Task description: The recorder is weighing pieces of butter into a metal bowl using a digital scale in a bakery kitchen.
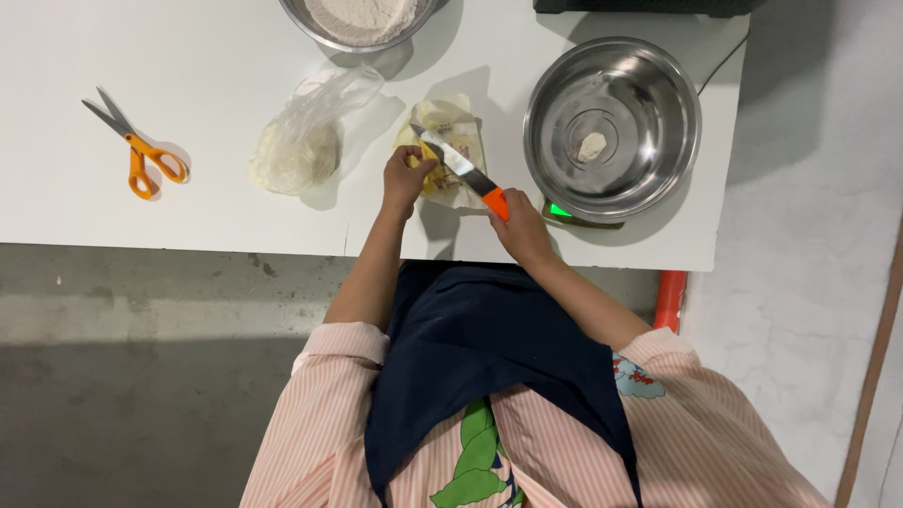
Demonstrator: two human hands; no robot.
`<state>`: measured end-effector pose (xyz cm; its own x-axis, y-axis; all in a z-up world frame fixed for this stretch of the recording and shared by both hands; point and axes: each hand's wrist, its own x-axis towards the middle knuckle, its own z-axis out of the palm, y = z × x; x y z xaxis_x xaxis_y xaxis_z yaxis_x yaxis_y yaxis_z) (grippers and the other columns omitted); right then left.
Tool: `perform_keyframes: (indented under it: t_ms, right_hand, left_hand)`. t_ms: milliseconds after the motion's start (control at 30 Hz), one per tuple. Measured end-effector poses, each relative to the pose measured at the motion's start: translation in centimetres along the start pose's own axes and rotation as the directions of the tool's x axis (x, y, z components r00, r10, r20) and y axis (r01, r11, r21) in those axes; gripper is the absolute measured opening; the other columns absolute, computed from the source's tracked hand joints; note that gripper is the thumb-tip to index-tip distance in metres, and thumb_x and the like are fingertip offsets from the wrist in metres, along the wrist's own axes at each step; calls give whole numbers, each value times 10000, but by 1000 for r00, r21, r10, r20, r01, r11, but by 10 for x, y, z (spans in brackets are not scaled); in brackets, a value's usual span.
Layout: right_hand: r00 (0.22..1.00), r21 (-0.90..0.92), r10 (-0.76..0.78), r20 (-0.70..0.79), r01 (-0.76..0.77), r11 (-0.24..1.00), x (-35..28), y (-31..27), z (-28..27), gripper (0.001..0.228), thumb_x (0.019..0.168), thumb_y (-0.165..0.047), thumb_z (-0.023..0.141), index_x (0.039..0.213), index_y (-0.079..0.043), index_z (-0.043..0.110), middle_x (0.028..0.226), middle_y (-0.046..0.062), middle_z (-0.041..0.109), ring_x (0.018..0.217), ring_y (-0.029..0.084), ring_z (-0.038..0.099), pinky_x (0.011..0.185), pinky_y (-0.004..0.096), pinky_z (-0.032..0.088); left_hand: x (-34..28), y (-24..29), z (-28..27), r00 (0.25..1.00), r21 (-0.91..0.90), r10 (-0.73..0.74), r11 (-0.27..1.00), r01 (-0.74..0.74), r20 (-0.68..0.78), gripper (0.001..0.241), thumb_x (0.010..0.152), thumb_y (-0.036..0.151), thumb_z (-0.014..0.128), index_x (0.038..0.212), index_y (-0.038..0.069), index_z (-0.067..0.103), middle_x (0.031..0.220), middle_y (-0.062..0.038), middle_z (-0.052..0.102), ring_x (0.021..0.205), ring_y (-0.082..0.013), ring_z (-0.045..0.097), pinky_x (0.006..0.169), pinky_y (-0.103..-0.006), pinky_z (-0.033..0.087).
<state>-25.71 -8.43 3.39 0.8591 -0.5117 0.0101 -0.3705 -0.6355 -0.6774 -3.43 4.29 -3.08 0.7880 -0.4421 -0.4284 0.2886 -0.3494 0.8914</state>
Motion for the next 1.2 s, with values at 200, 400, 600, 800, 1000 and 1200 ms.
perform_keyframes:
  t_ms: [200,400,600,800,1000,1200]
  right_hand:
    - [980,-43,189,65,-186,982,5,27,17,395,942,-286,701,1115,30,541,1060,277,649,975,476,631,818,533,509]
    - [972,-84,227,62,-221,972,17,55,36,363,972,-294,668,1095,28,557,1039,270,650,964,473,639,808,547,509]
    - [994,-315,103,-30,-107,943,4,74,57,380,927,-259,681,1166,12,563,1165,265,579,1098,442,567,949,534,472]
    - [1000,-251,-11,30,18,968,-13,63,28,532,900,-239,690,1308,46,502,1192,261,541,1114,428,518,948,510,450]
    - [997,-150,-65,50,72,986,-45,65,8,411,943,-209,668,1282,-22,531,1225,215,566,1151,394,557,967,479,479]
    - [990,-127,-128,54,134,983,-62,85,13,359,929,-222,649,1239,-57,573,1210,171,604,1146,374,609,960,481,503]
  left_hand:
    - [5,25,-12,991,-304,-128,943,137,49,293,884,161,737,1117,25,622,979,-83,670,803,-150,665,644,-318,592]
    - [0,85,23,990,-181,-69,979,91,126,338,887,168,745,1168,33,613,950,-60,655,773,-145,652,624,-304,558]
    - [-15,115,106,916,11,235,968,-252,326,333,872,143,717,1173,52,608,918,-83,727,784,-174,735,673,-300,604]
    - [11,86,208,704,183,600,697,-693,381,307,792,118,789,1074,72,677,951,-181,751,887,-360,748,792,-416,588]
    - [53,45,262,691,334,608,605,-722,391,324,703,45,776,1006,45,662,966,-244,727,919,-417,704,776,-476,563]
    - [68,40,275,826,462,426,687,-560,368,317,768,118,796,1019,8,636,930,-242,726,899,-383,727,789,-449,575]
